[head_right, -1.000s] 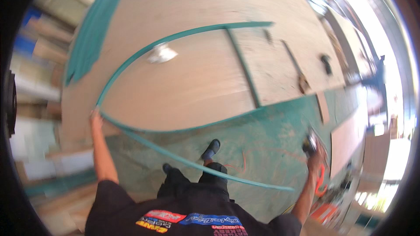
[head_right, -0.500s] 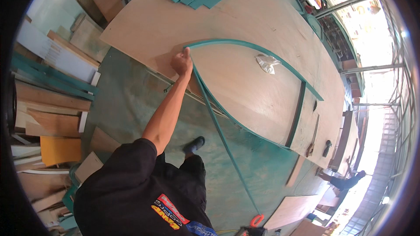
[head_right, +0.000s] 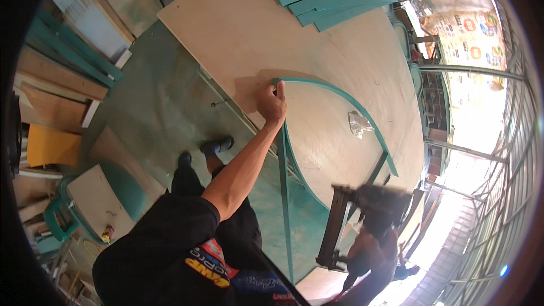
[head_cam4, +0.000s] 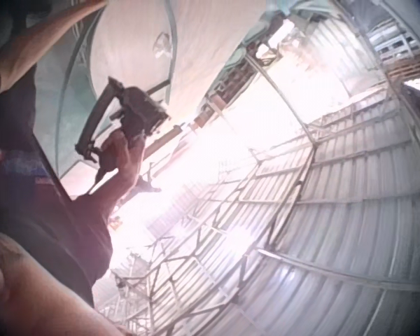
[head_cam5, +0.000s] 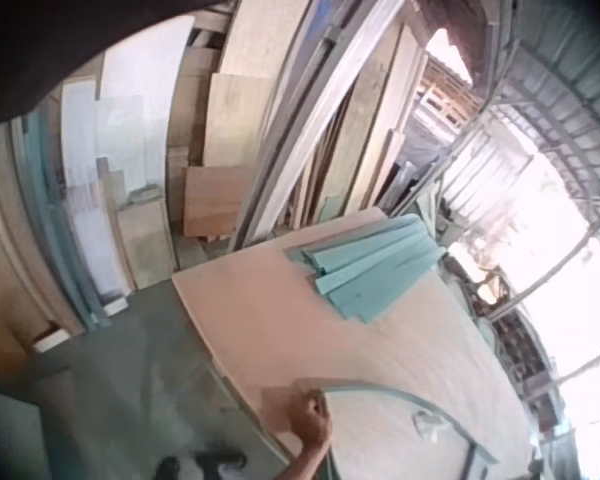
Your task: The person assembles a curved wooden frame component by positioning a green flexible strip along the edge of a plywood template and securing it with a pneumatic nail gun, then uses a hand saw to trim the excess strip.
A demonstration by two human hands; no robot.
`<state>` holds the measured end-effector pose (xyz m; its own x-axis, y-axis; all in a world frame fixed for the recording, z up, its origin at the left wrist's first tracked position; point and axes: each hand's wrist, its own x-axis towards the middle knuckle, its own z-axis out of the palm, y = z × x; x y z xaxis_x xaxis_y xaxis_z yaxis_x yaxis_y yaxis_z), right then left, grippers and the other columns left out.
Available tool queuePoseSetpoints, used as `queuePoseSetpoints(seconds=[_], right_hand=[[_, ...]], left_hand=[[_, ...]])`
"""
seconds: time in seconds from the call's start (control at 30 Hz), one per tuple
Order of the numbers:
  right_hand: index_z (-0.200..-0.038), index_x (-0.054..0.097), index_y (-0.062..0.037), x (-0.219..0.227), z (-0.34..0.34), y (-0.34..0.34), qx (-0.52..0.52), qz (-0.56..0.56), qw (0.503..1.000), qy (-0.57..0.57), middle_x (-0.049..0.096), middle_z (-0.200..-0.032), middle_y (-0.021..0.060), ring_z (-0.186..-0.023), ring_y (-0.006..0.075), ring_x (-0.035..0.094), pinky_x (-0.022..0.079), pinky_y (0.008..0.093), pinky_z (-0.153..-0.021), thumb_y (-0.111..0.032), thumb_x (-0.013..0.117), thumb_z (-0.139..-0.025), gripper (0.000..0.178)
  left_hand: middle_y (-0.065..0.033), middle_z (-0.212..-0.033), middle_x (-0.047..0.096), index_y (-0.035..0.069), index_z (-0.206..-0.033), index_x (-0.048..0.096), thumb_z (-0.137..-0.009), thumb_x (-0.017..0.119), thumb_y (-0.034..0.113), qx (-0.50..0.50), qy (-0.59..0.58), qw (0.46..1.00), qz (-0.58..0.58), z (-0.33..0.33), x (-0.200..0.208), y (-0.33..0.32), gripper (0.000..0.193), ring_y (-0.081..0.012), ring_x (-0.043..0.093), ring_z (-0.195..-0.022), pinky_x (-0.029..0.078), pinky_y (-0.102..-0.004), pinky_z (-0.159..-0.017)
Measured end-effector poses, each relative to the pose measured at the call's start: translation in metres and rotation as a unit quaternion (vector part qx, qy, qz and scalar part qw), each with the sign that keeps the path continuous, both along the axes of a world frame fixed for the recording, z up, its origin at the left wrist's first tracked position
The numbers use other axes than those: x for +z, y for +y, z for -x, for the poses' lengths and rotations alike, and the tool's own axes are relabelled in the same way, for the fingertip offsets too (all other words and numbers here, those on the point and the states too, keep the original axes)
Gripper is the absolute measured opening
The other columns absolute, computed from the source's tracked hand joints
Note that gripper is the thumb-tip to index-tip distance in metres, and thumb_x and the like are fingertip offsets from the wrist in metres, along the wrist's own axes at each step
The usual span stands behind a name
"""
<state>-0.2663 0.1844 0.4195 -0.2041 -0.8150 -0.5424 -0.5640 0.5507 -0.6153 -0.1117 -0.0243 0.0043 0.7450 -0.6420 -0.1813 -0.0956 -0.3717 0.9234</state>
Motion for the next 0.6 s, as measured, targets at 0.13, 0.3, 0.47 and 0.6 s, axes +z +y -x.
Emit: queuePoseSetpoints(seconds=[0.13,0.3,0.47,0.6], right_hand=[[-0.104,0.06,0.0052,-0.038,-0.031,-0.063,0.027,0.028,0.992,-0.124,0.058,-0.065,0.0074,-0.048,0.0167,0.057,0.049,0.0307,-0.045,-0.021,0.068,-0.086,0.033],[-0.098,0.065,0.0033,-0.153,-0.073,-0.064,0.052,0.02,0.998,0.038,0.067,-0.07,0.013,-0.059,0.0216,0.066,0.053,0.0362,-0.057,-0.026,0.069,-0.089,0.031],[-0.148,0.055,-0.0125,-0.248,-0.113,-0.047,0.145,0.103,0.965,0.195,0.073,-0.107,0.016,-0.097,0.0364,0.071,0.056,0.0437,-0.084,-0.025,0.076,-0.078,0.074],[-0.147,0.057,-0.0161,-0.312,-0.162,-0.047,0.111,0.18,0.943,0.257,0.065,-0.089,0.009,-0.085,0.0291,0.068,0.054,0.0415,-0.076,-0.022,0.08,-0.077,0.074]], left_hand=[[-0.0212,-0.08,0.069,0.002,-0.075,0.071,-0.1,0.065,0.041,-0.094,0.028,0.993,-0.062,-0.011,0.003,-0.007,0.047,-0.0431,0.068,-0.075,0.052,-0.0551,-0.063],[-0.0222,-0.068,0.067,-0.002,-0.074,0.071,-0.097,0.069,0.038,-0.24,0.006,0.964,-0.114,-0.045,0.004,-0.026,0.047,-0.0438,0.068,-0.067,0.053,-0.0525,-0.063],[-0.0269,-0.074,0.07,-0.006,-0.075,0.071,-0.097,0.069,0.035,-0.294,0.022,0.946,-0.135,-0.055,0.014,-0.045,0.047,-0.044,0.071,-0.074,0.056,-0.0514,-0.069],[-0.0282,-0.077,0.072,-0.007,-0.078,0.074,-0.097,0.068,0.034,-0.387,-0.066,0.909,-0.138,-0.076,0.007,-0.053,0.045,-0.0435,0.073,-0.078,0.057,-0.0511,-0.073]])
